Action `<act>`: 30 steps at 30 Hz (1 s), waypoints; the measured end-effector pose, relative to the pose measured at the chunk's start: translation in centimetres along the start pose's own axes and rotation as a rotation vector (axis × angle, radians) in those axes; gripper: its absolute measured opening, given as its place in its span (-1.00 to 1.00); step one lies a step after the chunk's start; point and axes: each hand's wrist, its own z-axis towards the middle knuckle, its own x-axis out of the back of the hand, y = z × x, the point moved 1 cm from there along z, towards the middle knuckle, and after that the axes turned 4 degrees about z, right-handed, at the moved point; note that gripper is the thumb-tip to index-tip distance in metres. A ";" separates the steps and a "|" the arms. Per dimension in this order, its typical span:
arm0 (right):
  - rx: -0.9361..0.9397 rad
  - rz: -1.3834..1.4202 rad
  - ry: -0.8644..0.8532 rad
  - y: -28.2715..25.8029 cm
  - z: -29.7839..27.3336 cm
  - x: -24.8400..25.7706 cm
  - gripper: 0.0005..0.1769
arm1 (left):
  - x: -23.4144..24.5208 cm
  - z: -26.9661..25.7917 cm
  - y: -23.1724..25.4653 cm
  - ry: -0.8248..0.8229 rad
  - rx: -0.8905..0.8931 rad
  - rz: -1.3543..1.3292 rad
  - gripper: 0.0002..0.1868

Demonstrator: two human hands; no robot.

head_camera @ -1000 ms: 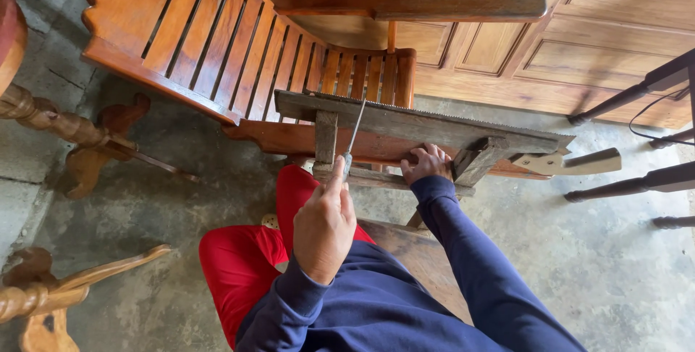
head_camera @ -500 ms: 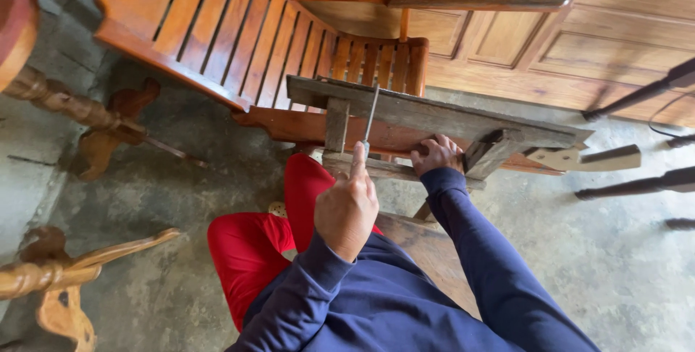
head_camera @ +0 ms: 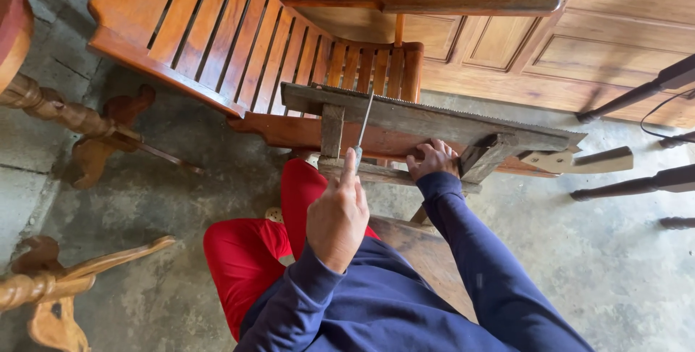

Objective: Using a hand saw to cut through a piece of wood on a frame.

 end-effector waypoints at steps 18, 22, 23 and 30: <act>0.071 -0.035 0.083 0.4 0.3 -0.4 -0.48 | -1.5 5.6 0.2 -0.094 -0.030 -0.029 -0.42; 0.017 -0.017 0.020 0.2 0.0 -0.2 -0.50 | -0.8 3.8 0.6 -0.014 -0.053 0.134 -0.38; 0.025 -0.015 0.021 0.1 0.0 -0.1 -0.50 | -0.6 3.6 0.7 -0.022 -0.048 0.138 -0.39; 0.032 -0.022 0.012 0.1 0.0 -0.1 -0.48 | 0.8 1.0 1.1 0.014 -0.080 0.119 -0.38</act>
